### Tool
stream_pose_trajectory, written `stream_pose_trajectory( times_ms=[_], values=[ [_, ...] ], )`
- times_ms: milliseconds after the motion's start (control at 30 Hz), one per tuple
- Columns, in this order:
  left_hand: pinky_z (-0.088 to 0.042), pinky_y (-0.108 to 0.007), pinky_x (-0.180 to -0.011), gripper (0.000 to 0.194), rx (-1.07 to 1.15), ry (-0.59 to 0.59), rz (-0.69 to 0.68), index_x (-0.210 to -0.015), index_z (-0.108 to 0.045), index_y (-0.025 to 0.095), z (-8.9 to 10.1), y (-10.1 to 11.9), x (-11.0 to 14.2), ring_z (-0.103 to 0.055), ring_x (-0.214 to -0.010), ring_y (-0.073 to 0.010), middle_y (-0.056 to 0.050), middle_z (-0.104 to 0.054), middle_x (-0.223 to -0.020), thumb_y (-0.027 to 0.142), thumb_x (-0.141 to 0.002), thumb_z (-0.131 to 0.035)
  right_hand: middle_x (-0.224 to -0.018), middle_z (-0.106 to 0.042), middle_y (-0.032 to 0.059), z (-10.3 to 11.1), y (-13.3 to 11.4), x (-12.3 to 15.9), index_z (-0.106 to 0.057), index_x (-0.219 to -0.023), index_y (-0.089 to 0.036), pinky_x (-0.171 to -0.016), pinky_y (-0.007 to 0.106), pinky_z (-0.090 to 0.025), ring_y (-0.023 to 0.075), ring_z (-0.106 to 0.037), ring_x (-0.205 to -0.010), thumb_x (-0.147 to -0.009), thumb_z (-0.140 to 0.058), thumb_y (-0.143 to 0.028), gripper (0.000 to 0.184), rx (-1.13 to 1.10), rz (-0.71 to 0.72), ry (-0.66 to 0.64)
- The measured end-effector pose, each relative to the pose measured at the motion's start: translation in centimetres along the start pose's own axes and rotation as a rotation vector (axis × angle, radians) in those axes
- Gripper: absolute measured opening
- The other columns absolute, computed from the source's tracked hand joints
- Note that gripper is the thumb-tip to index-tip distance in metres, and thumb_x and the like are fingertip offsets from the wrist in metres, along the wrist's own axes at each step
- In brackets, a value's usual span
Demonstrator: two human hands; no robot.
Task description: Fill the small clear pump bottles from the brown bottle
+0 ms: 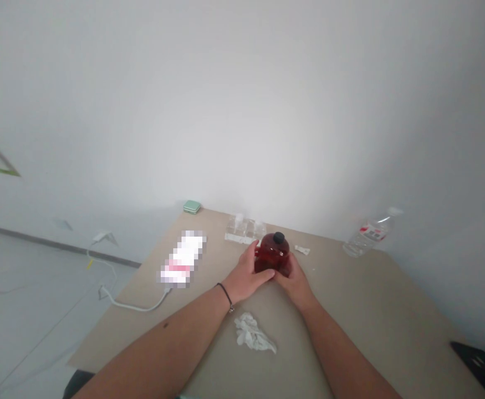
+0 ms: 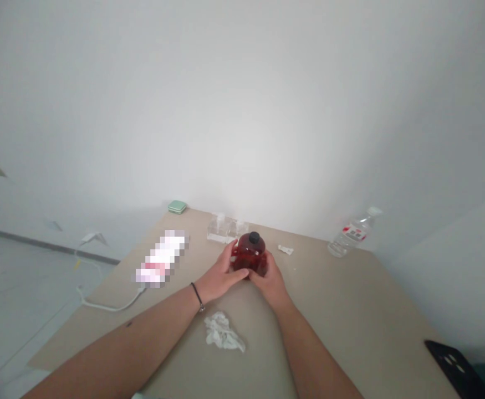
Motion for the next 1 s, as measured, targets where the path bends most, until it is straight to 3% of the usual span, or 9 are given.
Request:
stream_pose_trajectory(
  times_ms=[133,300,467,567,767,1000],
  values=[
    [-0.031,-0.053,-0.12,0.083,-0.028,-0.009,-0.013,-0.15,-0.032,0.018,-0.3,0.6,0.0,-0.042,-0.14,-0.0324,-0.017,-0.043,-0.151,0.027,-0.08,-0.073,-0.122,-0.069,0.0122,2.3,1.0,-1.0,-0.055,-0.124,-0.023,-0.104,0.055,-0.048,0.0332,-0.068,-0.11,-0.067,-0.081,-0.044,0.066,0.146,0.011,0.137],
    [-0.027,-0.051,-0.123,0.079,-0.093,-0.111,-0.048,-0.151,-0.035,0.017,-1.0,1.7,0.2,-0.04,-0.144,-0.0315,-0.016,-0.041,-0.156,0.026,-0.081,-0.07,-0.13,-0.065,0.0132,2.4,1.1,-0.7,-0.046,-0.137,-0.023,-0.105,0.056,-0.048,0.034,-0.066,-0.115,-0.066,-0.083,-0.041,0.082,0.248,0.022,0.16],
    [-0.033,-0.049,-0.12,0.071,-0.212,-0.176,-0.031,-0.145,-0.045,0.016,-1.8,1.0,0.4,-0.047,-0.138,-0.0314,-0.015,-0.051,-0.149,0.031,-0.081,-0.071,-0.117,-0.071,0.011,4.5,0.7,-0.8,-0.052,-0.128,-0.023,-0.099,0.053,-0.052,0.0327,-0.07,-0.106,-0.068,-0.079,-0.048,0.071,0.375,-0.042,0.319],
    [-0.039,-0.047,-0.116,0.062,-0.315,-0.186,-0.038,-0.139,-0.053,0.017,-2.0,1.0,0.5,-0.054,-0.13,-0.031,-0.014,-0.059,-0.14,0.031,-0.081,-0.07,-0.119,-0.071,0.0134,5.3,0.3,-1.9,-0.05,-0.128,-0.02,-0.097,0.05,-0.053,0.0318,-0.071,-0.104,-0.068,-0.076,-0.05,0.072,0.45,-0.077,0.36],
    [-0.043,-0.044,-0.112,0.057,-0.37,-0.196,-0.043,-0.135,-0.055,0.014,-2.1,1.5,0.6,-0.057,-0.125,-0.0297,-0.014,-0.063,-0.133,0.027,-0.081,-0.069,-0.123,-0.071,0.0128,4.8,0.5,-4.9,-0.046,-0.137,-0.021,-0.095,0.046,-0.052,0.0317,-0.069,-0.109,-0.077,-0.066,-0.056,0.072,0.72,-0.16,0.319],
    [-0.041,-0.048,-0.112,0.06,-0.346,-0.21,-0.101,-0.137,-0.053,0.016,-2.3,2.0,0.7,-0.056,-0.125,-0.0312,-0.014,-0.062,-0.134,0.028,-0.08,-0.069,-0.104,-0.075,0.0154,3.8,1.5,-6.1,-0.061,-0.12,-0.02,-0.092,0.05,-0.049,0.0384,-0.07,-0.102,-0.08,-0.063,-0.063,0.059,0.912,-0.183,0.209]
  ],
)
Point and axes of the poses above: each hand's wrist, its own x-axis away from the middle knuckle, its own z-axis out of the back of the hand, y = z × x, the point moved 10 cm from there along -x, towards the middle knuckle
